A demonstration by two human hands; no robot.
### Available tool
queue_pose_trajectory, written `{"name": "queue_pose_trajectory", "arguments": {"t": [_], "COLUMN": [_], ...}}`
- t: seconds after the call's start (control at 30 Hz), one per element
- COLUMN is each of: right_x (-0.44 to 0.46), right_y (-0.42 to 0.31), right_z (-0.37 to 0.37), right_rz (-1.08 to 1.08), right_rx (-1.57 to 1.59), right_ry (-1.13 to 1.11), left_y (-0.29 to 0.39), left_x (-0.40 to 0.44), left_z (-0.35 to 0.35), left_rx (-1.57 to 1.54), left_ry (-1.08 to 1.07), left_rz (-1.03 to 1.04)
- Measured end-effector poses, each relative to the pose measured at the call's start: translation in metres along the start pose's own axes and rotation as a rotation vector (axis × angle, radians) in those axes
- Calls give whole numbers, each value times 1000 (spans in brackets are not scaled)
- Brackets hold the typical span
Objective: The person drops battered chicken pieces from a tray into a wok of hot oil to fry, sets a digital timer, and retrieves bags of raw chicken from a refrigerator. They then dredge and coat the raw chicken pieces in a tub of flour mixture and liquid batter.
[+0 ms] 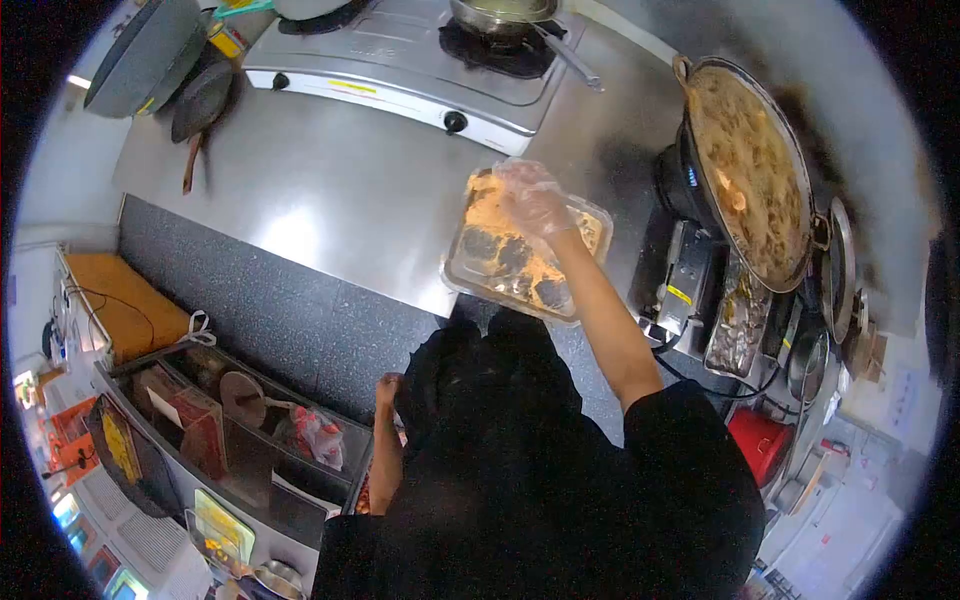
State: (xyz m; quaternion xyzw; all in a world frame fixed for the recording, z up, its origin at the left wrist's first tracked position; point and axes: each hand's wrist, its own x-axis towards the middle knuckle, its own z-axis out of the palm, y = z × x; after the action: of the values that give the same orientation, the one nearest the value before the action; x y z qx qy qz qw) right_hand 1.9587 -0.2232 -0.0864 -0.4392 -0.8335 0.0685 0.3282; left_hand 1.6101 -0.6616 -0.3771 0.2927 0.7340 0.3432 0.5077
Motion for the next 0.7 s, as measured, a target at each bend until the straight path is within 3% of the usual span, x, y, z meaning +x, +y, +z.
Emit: {"name": "queue_pose_trajectory", "arguments": {"t": [0.03,0.1,0.13,0.2,0.27,0.3,0.33,0.4,0.43,0.53,0.63,0.7], "right_x": [6,27,35,46,52,54,52,59,63,38,6,-25], "right_y": [-9,-34,-44,-47,-43,-35,-35,-43,-47,-14,-5,-14], "right_z": [6,6,5,16,23,21,14,-25,-44,-37,-33,-16], "right_rz": [-93,12,70,66,72,80,88,101,108,462,159,263], "right_rx": [18,-195,-303,-407,-441,-425,-408,-319,-275,193,-361,-405], "right_ry": [19,-365,-554,-683,-726,-701,-683,-851,-932,-738,-678,-362], "left_y": [-5,-7,-2,-12,-59,-67,-66,-51,-33,22,52,71], "left_x": [-4,-12,-19,-22,-9,-1,-5,-13,-17,-22,-27,-27], "left_z": [-5,-17,-21,-28,-34,-33,-32,-27,-22,-17,-13,-10], "left_rx": [-20,-52,-52,48,484,756,541,96,58,-39,-48,40], "left_ry": [16,34,39,24,-4,40,9,16,47,84,53,88], "left_rz": [-38,-111,-57,34,340,621,420,36,50,20,-153,-227]}}
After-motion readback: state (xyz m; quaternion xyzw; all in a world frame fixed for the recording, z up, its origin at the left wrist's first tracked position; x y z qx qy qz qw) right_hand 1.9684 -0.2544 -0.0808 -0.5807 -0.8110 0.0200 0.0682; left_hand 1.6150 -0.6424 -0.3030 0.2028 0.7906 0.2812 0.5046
